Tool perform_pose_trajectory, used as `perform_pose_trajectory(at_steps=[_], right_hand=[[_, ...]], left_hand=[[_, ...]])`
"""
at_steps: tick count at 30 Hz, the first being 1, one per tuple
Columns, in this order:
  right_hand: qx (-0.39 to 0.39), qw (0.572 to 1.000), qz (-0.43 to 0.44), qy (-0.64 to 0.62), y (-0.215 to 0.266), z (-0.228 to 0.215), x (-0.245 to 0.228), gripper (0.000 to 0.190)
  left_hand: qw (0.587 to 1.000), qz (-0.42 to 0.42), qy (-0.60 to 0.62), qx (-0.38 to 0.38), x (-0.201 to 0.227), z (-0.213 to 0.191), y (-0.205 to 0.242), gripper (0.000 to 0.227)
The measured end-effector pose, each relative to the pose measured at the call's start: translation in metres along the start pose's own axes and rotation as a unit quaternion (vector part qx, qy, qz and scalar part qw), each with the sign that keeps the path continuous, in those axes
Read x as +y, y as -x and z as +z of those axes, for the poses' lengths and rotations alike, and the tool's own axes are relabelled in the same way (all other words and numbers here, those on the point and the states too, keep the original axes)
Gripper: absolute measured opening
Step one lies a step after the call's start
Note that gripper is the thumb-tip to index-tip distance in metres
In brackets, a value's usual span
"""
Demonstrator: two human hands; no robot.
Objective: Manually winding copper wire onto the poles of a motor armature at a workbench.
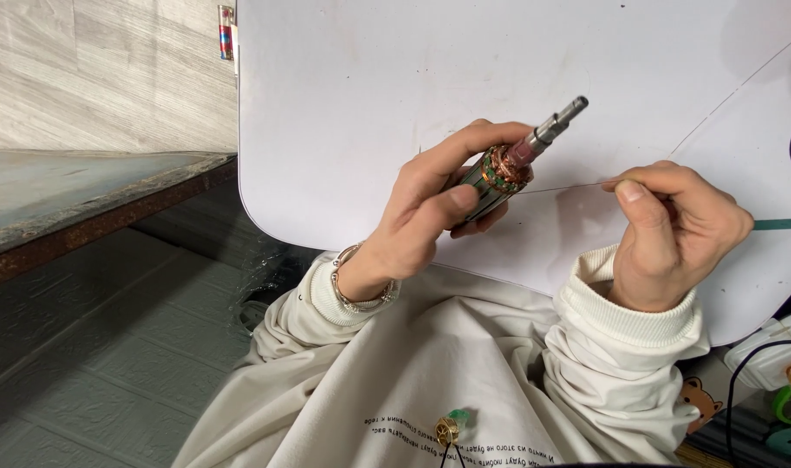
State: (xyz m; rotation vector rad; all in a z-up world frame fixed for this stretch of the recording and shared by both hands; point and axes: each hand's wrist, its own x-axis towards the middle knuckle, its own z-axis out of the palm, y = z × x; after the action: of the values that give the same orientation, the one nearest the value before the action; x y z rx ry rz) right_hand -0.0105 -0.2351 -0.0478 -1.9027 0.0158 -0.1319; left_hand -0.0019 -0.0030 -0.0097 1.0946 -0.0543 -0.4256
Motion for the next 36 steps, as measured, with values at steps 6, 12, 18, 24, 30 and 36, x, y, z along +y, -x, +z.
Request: perform_pose_trajectory(at_steps=[6, 12, 18, 24, 30, 36], right_hand=[[0.011, 1.0, -0.006, 0.006, 0.001, 0.001, 0.003, 0.017], [0.024, 1.0, -0.005, 0.002, 0.002, 0.0, 0.007, 0.017], [0.033, 0.999, -0.003, -0.002, 0.003, 0.0, 0.011, 0.019], [0.034, 0.999, -0.004, -0.02, 0.004, -0.002, 0.013, 0.018], [0.032, 0.999, -0.011, -0.039, 0.003, -0.001, 0.011, 0.019], [0.029, 0.999, -0.009, -0.03, 0.002, 0.0, 0.006, 0.019]], left_hand=[[0.998, 0.04, -0.023, 0.034, -0.007, 0.002, -0.002, 0.035], [0.996, 0.051, -0.062, 0.043, -0.006, 0.003, -0.002, 0.033], [0.996, 0.028, -0.08, 0.04, -0.003, 0.004, 0.0, 0.036], [0.999, -0.007, -0.051, 0.009, -0.002, 0.003, 0.0, 0.037], [0.998, 0.0, -0.057, -0.006, 0.002, 0.004, -0.005, 0.038], [0.998, 0.004, -0.066, -0.014, 0.003, 0.006, -0.006, 0.034]])
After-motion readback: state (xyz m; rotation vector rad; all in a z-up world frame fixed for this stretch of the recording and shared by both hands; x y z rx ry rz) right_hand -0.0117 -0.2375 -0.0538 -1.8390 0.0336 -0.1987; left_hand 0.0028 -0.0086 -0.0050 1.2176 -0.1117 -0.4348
